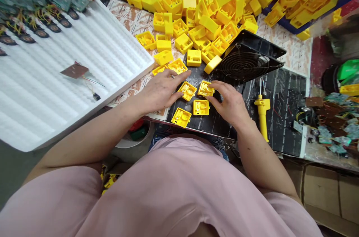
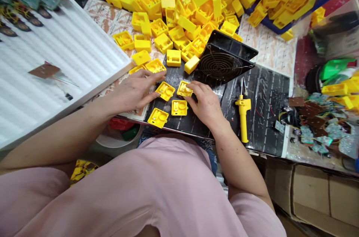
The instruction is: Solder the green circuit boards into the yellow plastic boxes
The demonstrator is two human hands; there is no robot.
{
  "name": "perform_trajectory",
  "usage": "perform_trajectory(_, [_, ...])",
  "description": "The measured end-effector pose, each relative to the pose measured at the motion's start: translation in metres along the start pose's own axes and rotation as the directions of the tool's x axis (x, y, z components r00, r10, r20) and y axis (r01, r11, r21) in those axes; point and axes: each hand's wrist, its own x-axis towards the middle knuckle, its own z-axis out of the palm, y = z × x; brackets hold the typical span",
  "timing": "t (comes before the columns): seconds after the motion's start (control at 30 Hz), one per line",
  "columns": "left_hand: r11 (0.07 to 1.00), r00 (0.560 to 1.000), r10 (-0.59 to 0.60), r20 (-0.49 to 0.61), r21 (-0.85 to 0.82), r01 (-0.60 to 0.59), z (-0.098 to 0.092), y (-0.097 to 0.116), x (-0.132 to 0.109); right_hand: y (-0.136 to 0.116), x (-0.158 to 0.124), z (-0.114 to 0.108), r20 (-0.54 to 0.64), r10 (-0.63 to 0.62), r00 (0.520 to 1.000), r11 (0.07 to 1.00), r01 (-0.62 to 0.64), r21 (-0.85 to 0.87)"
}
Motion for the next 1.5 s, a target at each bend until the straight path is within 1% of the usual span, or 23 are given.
perform_trajectory(0.07, [1.0, 1.0, 0.018, -0.015, 0.004, -0.018, 0.003, 0.0, 0.0, 0.0, 0.0, 0.001, -0.001, -0.022, 1.0, 1.0, 0.022, 0.009])
perform_trajectory(0.17, [1.0, 0.997, 0.019, -0.073, -0.008, -0.019, 0.008, -0.001, -0.005, 0.0, 0.0, 0.002, -0.01, -0.045, 0.999, 0.999, 0.046, 0.024])
perform_trajectory(0.3, [0.997, 0.989, 0.035, -0.143, -0.059, -0.044, 0.013, -0.001, -0.013, 0.001, 0.0, 0.003, 0.003, -0.032, 0.999, 0.999, 0.032, 0.043])
perform_trajectory(0.37, [0.996, 0.987, 0.034, -0.156, -0.077, -0.046, 0.014, 0.0, -0.016, 0.001, -0.001, 0.003, 0.004, -0.025, 1.0, 0.999, 0.025, 0.042])
perform_trajectory(0.53, [0.997, 0.988, -0.001, -0.153, -0.072, -0.01, 0.016, 0.003, -0.016, 0.0, 0.0, 0.004, -0.014, -0.048, 0.999, 0.998, 0.048, 0.044])
perform_trajectory(0.73, [0.999, 0.99, -0.036, -0.136, -0.039, 0.031, 0.018, 0.004, -0.015, 0.0, 0.002, 0.003, -0.01, -0.046, 0.999, 0.998, 0.046, 0.044])
perform_trajectory(0.83, [0.998, 0.99, -0.053, -0.131, -0.028, 0.049, 0.018, 0.005, -0.015, 0.001, 0.002, 0.003, -0.032, -0.059, 0.998, 0.997, 0.061, 0.044])
perform_trajectory(0.9, [0.998, 0.99, -0.055, -0.126, -0.02, 0.052, 0.017, 0.006, -0.015, 0.0, 0.002, 0.003, -0.046, -0.061, 0.997, 0.996, 0.063, 0.055])
perform_trajectory(1.07, [0.998, 0.986, -0.066, -0.15, -0.014, 0.065, 0.02, 0.007, -0.015, 0.0, 0.002, 0.003, -0.039, -0.006, 0.999, 0.994, 0.01, 0.105])
perform_trajectory(1.2, [0.997, 0.981, -0.072, -0.18, -0.001, 0.073, 0.024, 0.006, -0.015, 0.0, 0.001, 0.004, -0.036, -0.004, 0.999, 0.993, 0.008, 0.122])
perform_trajectory(1.33, [0.998, 0.981, -0.064, -0.183, -0.002, 0.065, 0.025, 0.006, -0.015, 0.001, 0.001, 0.005, -0.035, 0.0, 0.999, 0.994, 0.004, 0.112])
perform_trajectory(1.5, [0.999, 0.983, -0.052, -0.176, 0.006, 0.054, 0.022, 0.008, -0.017, -0.001, 0.0, 0.002, -0.036, -0.052, 0.998, 0.994, 0.055, 0.095])
